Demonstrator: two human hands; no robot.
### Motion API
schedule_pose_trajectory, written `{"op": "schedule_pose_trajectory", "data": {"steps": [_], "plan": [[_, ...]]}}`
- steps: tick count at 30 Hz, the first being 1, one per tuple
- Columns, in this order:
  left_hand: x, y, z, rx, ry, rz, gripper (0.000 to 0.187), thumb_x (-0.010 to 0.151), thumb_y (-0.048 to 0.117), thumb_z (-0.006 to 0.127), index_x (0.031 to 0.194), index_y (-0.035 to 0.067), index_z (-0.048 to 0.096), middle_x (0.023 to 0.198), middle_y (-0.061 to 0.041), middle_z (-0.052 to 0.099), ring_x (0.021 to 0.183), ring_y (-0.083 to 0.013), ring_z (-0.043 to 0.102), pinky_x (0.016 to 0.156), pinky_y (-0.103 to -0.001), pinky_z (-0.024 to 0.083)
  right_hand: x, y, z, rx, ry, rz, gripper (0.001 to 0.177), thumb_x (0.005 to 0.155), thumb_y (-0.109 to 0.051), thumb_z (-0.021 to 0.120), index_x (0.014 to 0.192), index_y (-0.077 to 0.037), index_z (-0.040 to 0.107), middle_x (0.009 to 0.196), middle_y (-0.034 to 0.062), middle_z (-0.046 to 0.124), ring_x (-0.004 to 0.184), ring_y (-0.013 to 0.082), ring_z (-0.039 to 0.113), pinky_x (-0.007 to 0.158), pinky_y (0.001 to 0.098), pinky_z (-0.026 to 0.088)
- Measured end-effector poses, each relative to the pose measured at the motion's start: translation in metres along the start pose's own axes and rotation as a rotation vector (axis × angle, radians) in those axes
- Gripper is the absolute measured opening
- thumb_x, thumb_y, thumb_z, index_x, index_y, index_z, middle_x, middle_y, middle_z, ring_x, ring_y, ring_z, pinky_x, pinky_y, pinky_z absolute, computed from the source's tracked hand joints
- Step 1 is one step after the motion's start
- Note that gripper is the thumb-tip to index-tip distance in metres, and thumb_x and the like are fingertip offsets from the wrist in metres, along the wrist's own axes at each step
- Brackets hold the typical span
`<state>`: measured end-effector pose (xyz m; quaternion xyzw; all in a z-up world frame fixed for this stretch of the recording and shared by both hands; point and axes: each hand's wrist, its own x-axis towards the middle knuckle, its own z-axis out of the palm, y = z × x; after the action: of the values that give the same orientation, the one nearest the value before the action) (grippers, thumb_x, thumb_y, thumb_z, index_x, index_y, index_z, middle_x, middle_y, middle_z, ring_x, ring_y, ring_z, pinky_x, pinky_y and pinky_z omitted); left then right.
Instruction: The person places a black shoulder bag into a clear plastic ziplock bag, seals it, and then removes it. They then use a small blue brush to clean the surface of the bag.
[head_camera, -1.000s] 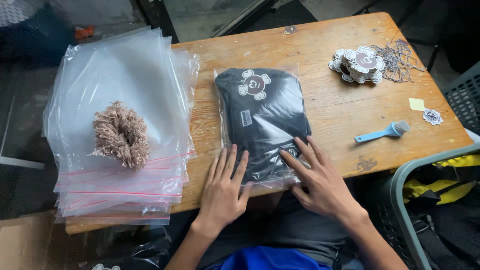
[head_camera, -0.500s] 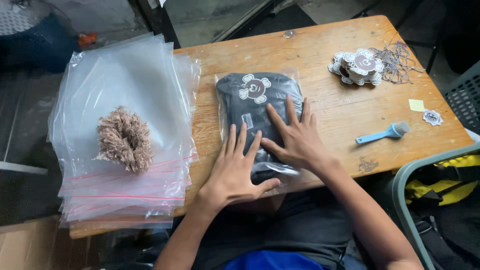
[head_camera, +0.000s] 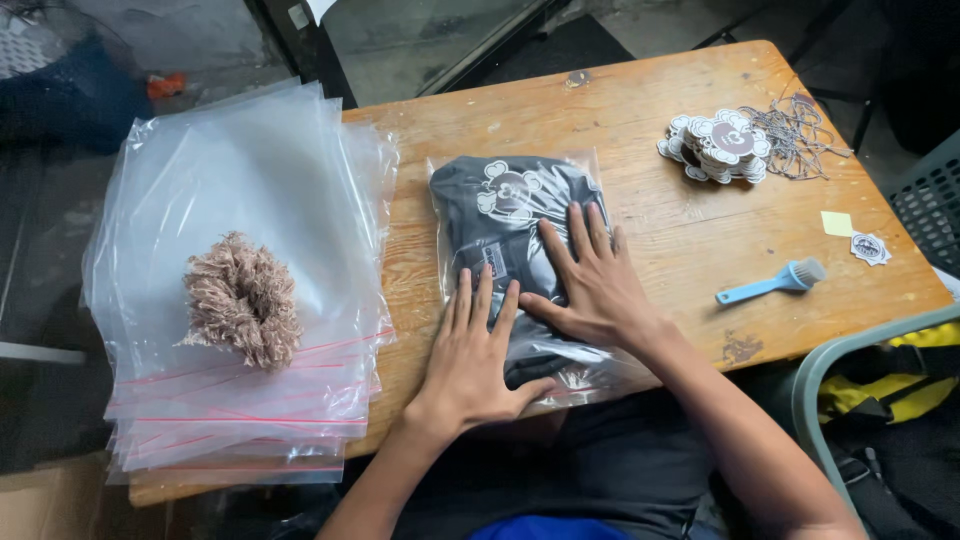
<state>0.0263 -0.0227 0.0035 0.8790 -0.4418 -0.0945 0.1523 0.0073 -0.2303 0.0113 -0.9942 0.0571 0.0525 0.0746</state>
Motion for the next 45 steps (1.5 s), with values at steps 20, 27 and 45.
{"op": "schedule_pose_trajectory", "data": {"steps": [20, 27, 45], "plan": [[-0.017, 0.009, 0.007, -0.161, 0.065, -0.098, 0.095, 0.091, 0.042, 0.066, 0.158, -0.002, 0.016, 0.16, -0.038, -0.002, 0.145, -0.0602, -0.001, 0.118, -0.063, 0.012, -0.015, 0.031, -0.016, 0.009, -0.108, -0.097, 0.1, 0.084, -0.071, 0.059, 0.158, -0.012, 0.026, 0.162, 0.0325, 0.015, 0.143, 0.0612, 0.02, 0.116, 0.062, 0.028], [-0.021, 0.022, 0.01, -0.146, 0.198, -0.003, 0.085, 0.091, 0.033, 0.065, 0.155, -0.007, 0.026, 0.155, -0.044, 0.011, 0.143, -0.0656, 0.008, 0.112, -0.068, 0.021, -0.022, 0.051, -0.013, 0.211, -0.053, -0.134, 0.1, 0.077, -0.061, 0.07, 0.159, -0.021, 0.029, 0.162, 0.0302, 0.015, 0.143, 0.0635, 0.012, 0.114, 0.0684, 0.023], [0.154, 0.152, 0.007, -0.278, -0.104, 0.488, 0.052, 0.092, 0.043, 0.055, 0.126, 0.004, 0.058, 0.114, -0.02, 0.064, 0.112, -0.0419, 0.062, 0.091, -0.05, 0.05, -0.135, 0.311, -0.02, -0.128, 0.434, 0.396, 0.017, 0.088, -0.028, 0.073, 0.101, -0.017, 0.072, 0.096, 0.0052, 0.069, 0.099, 0.0282, 0.068, 0.079, 0.044, 0.057]]}}
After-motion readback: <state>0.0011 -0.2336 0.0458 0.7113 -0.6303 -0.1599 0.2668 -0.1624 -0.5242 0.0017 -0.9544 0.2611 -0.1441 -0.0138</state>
